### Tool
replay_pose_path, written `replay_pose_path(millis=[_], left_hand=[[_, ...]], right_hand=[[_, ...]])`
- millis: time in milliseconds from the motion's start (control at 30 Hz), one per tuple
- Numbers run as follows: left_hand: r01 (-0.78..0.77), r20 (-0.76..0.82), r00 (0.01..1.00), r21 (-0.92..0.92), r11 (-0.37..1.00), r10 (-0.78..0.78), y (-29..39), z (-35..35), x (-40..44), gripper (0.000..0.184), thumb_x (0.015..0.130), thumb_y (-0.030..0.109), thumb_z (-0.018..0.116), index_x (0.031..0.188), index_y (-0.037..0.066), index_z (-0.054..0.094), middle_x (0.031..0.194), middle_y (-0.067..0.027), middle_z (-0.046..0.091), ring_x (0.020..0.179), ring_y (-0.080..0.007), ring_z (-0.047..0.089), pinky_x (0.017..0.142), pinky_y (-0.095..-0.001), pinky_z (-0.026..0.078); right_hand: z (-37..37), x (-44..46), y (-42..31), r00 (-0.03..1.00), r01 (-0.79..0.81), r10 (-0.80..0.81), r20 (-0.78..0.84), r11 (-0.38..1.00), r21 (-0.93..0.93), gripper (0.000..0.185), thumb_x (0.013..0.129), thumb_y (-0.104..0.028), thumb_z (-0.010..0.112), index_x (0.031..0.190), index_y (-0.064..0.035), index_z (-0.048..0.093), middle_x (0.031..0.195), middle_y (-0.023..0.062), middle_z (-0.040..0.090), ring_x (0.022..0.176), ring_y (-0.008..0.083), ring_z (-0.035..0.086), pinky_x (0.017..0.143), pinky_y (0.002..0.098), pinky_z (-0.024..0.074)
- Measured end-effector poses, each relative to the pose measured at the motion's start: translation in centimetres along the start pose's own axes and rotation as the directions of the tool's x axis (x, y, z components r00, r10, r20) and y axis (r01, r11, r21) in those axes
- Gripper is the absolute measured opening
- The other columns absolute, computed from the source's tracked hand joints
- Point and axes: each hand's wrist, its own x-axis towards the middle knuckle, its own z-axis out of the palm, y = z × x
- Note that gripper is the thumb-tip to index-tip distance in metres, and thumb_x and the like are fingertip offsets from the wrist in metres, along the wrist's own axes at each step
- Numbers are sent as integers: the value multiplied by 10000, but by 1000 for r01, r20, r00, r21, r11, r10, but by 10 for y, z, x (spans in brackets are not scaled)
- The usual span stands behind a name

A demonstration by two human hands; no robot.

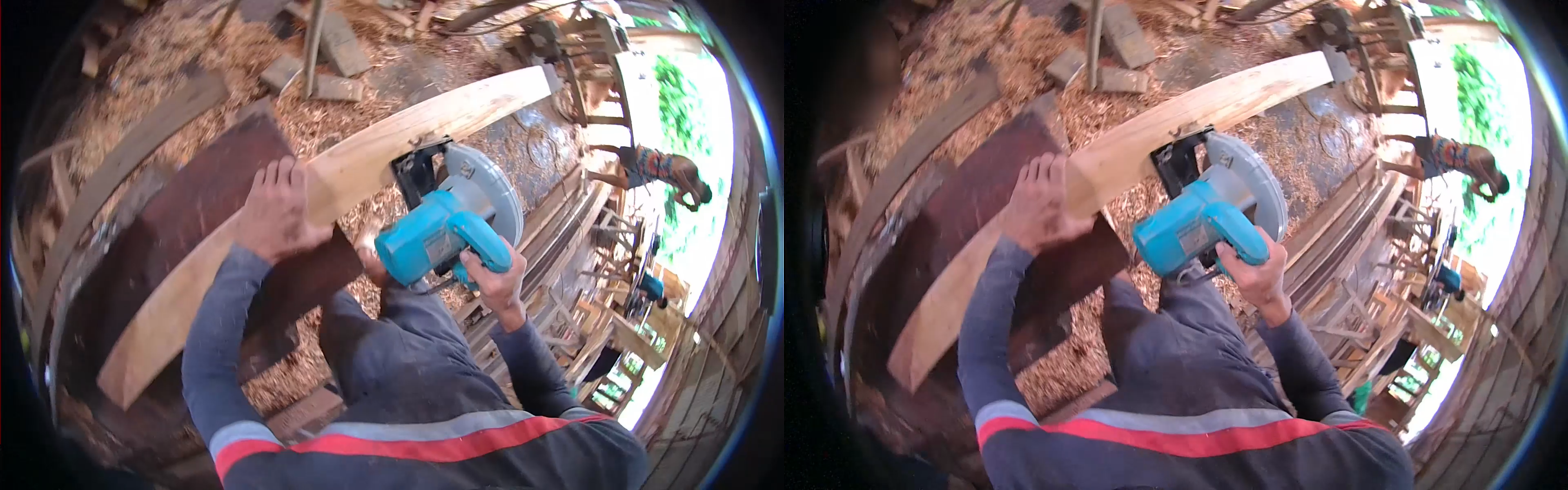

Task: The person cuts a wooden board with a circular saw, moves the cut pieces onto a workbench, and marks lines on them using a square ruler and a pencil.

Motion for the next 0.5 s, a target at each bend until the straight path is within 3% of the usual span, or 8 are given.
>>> replay_pose_path(millis=[33,133,200,300,400,500], left_hand=[[-38,-5,999,-7,999,38,1,-3,4,965,585,456,842,1307,-37,435,1153,-191,516,1113,-361,526,1000,-459,430],[64,93,994,-33,997,-61,5,-2,-3,925,600,421,840,1300,-32,439,1142,-183,514,1092,-363,530,973,-460,432],[36,-55,998,-20,999,-37,-1,3,-1,896,610,398,837,1298,-19,443,1136,-179,515,1077,-361,533,947,-460,432],[19,-158,987,32,999,-13,1,7,-3,899,566,413,845,1272,-5,476,1085,-136,515,1016,-324,548,879,-429,452],[50,-121,992,45,998,-44,4,-1,-2,896,571,413,843,1276,-4,479,1076,-133,520,1002,-326,554,877,-437,454],[31,-118,993,40,999,-26,2,0,-2,890,582,417,842,1278,-5,481,1072,-138,523,999,-323,557,875,-440,457]], right_hand=[[0,0,0,1000,-16,16,27,1000,6,207,829,-102,793,968,14,693,766,20,693,703,67,617,634,262,501],[-3,-5,-2,996,-57,59,69,998,-30,241,817,-114,814,984,17,701,752,30,695,687,72,619,614,270,495],[-2,-4,1,976,201,-185,114,968,-148,255,806,-114,822,994,14,707,723,36,673,664,82,617,602,273,489],[-1,-8,-14,994,95,-85,71,982,-164,252,803,-110,822,997,6,712,727,43,663,668,93,622,604,278,490],[5,-8,-11,994,56,-40,104,985,-161,238,815,-109,812,1004,2,718,757,41,677,690,88,617,620,272,490],[8,-11,-12,998,-22,24,54,999,-36,215,839,-110,796,996,15,718,784,33,688,704,78,611,646,257,497]])
